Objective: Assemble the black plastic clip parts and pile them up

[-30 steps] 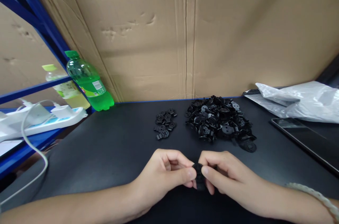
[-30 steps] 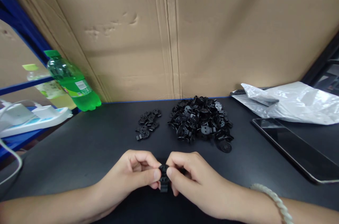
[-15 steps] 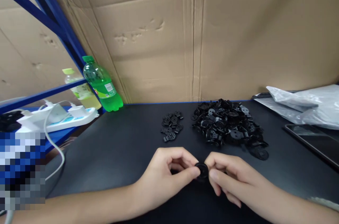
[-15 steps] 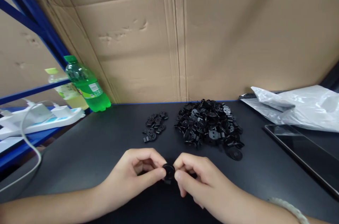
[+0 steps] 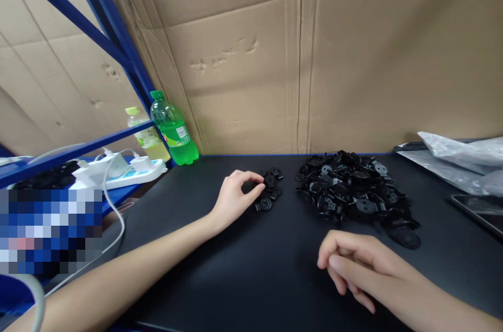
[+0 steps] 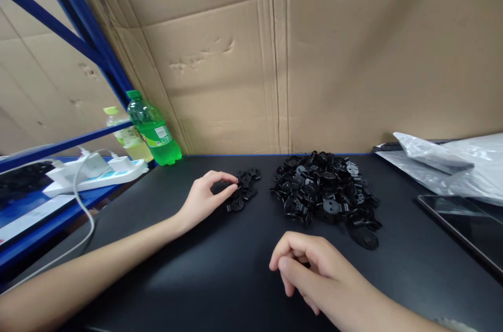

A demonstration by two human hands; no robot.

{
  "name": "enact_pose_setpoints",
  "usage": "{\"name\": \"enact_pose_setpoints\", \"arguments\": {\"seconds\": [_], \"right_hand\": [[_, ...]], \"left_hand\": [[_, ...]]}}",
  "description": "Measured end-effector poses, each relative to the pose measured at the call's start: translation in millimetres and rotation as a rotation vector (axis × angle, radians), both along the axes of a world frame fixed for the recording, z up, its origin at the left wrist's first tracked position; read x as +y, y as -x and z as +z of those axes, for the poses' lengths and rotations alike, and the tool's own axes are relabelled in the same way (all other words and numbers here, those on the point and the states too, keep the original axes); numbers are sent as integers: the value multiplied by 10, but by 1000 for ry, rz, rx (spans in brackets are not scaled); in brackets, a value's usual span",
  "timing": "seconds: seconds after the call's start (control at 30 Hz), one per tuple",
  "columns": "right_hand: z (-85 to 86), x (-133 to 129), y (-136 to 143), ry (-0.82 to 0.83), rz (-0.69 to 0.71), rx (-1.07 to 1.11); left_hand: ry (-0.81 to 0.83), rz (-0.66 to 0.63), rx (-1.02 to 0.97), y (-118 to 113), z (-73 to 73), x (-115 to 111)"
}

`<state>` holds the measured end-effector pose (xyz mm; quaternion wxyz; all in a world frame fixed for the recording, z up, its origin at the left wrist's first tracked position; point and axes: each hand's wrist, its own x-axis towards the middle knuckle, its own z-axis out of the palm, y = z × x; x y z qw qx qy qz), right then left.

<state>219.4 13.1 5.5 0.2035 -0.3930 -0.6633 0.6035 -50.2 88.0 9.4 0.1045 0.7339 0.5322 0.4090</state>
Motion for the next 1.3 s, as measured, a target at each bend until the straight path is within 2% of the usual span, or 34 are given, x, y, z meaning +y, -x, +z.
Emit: {"name": "enact_pose_setpoints", "arguments": {"seconds": [0.1, 0.17, 0.27, 0.33, 0.4, 0.47, 0.63, 0.8, 1.07, 1.23, 1.3], "right_hand": [[27, -15, 3, -47, 17, -37], [63, -44, 12, -181, 33, -88], [110, -105, 36, -387, 100, -169], [116, -131, 48, -454, 137, -219], [99, -118, 36, -519, 116, -262], [69, -55, -17, -623, 52, -294], [37, 228, -287, -1062, -94, -458], [54, 403, -450, -1289, 14, -667], [137, 439, -479, -1264, -78, -590], [105, 455, -476, -1160, -6, -520], [101, 466, -471, -1110, -25, -480]], "left_hand": [[-33, -9, 16, -37, 31, -68], [-32, -64, 17, -115, 66, -188], [29, -266, 28, -283, 85, -436], [88, -431, 31, -387, 64, -587], [192, -578, 29, -457, 31, -687], [294, -657, 42, -487, 4, -724], [374, -644, 70, -478, -5, -684], [373, -652, 61, -471, -3, -684], [355, -652, 69, -469, -12, -705], [353, -653, 83, -474, -8, -700], [352, -651, 81, -474, -8, -702]]}}
